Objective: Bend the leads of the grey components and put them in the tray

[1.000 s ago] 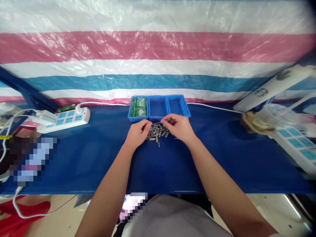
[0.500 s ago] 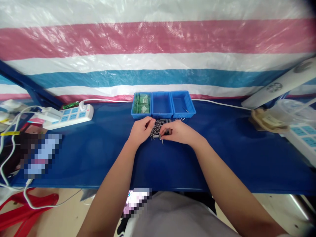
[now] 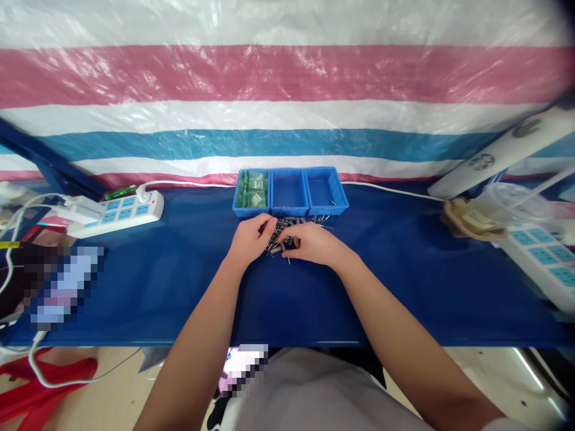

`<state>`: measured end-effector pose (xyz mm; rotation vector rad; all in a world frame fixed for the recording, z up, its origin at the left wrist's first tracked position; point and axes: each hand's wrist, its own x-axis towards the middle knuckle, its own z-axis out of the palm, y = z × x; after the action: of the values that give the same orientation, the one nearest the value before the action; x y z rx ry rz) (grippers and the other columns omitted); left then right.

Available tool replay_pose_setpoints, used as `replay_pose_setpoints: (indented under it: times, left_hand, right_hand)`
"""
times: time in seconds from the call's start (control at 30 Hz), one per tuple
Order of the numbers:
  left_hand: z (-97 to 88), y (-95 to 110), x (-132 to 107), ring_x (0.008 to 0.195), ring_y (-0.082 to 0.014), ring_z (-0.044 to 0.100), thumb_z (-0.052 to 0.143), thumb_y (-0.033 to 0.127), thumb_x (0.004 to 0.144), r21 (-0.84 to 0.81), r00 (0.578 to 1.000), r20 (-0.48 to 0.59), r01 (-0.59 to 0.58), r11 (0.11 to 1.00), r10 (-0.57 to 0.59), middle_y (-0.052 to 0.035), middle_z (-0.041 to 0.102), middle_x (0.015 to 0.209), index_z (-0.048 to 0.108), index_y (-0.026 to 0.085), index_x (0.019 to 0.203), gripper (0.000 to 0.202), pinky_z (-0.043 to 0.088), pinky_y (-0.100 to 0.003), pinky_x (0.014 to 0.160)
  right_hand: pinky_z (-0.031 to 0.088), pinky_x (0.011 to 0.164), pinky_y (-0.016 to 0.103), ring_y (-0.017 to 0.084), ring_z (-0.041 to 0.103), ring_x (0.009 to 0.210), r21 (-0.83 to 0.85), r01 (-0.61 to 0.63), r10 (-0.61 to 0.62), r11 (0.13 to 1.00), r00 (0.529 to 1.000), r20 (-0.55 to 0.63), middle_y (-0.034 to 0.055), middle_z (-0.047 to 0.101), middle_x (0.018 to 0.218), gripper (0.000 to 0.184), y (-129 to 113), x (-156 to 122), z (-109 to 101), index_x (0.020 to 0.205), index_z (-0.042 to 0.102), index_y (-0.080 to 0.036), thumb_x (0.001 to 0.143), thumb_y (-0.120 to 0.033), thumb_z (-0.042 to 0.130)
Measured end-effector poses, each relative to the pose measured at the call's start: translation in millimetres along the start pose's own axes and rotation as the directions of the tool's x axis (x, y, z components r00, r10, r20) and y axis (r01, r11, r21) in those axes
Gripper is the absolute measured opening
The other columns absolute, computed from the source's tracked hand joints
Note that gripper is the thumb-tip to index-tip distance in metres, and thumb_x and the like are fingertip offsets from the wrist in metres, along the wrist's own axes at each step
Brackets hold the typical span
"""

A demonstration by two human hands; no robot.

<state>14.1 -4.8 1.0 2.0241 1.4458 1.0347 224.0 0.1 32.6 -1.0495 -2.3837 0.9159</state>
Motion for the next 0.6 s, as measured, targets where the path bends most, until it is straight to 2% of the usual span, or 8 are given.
replay_pose_setpoints:
  times: [0.33,0.6]
  left_hand:
    - [0.9,-0.7,0.5,0.061,-0.0124,0.058,0.048,0.047,0.101,-0.017,1.0,-0.007,0.017,1.0,-0.017,0.0,0.069,0.073,0.072,0.019,0.092,0.038,0.042,-0.024,0.06]
    - [1.8,-4.5,-1.0,0.061,-0.0124,0.058,0.05,0.047,0.1,-0.063,0.999,-0.029,0.018,0.998,-0.02,0.0002,0.068,0.071,0.071,0.018,0.088,0.038,0.044,-0.024,0.061]
  right_hand:
    - [0.042,0.063,0.025,0.013,0.061,0.062,0.043,-0.001,-0.002,0.999,0.998,0.06,-0.0014,0.073,0.08,0.034,-0.7,0.7,-2.3,0.108,0.077,-0.023,0.075,-0.014,0.079]
    - [0.045,0.063,0.025,0.014,0.063,0.066,0.091,0.02,-0.023,0.996,0.999,0.034,0.001,0.076,0.092,0.03,2.2,1.3,1.6,0.104,0.077,-0.023,0.076,-0.012,0.077]
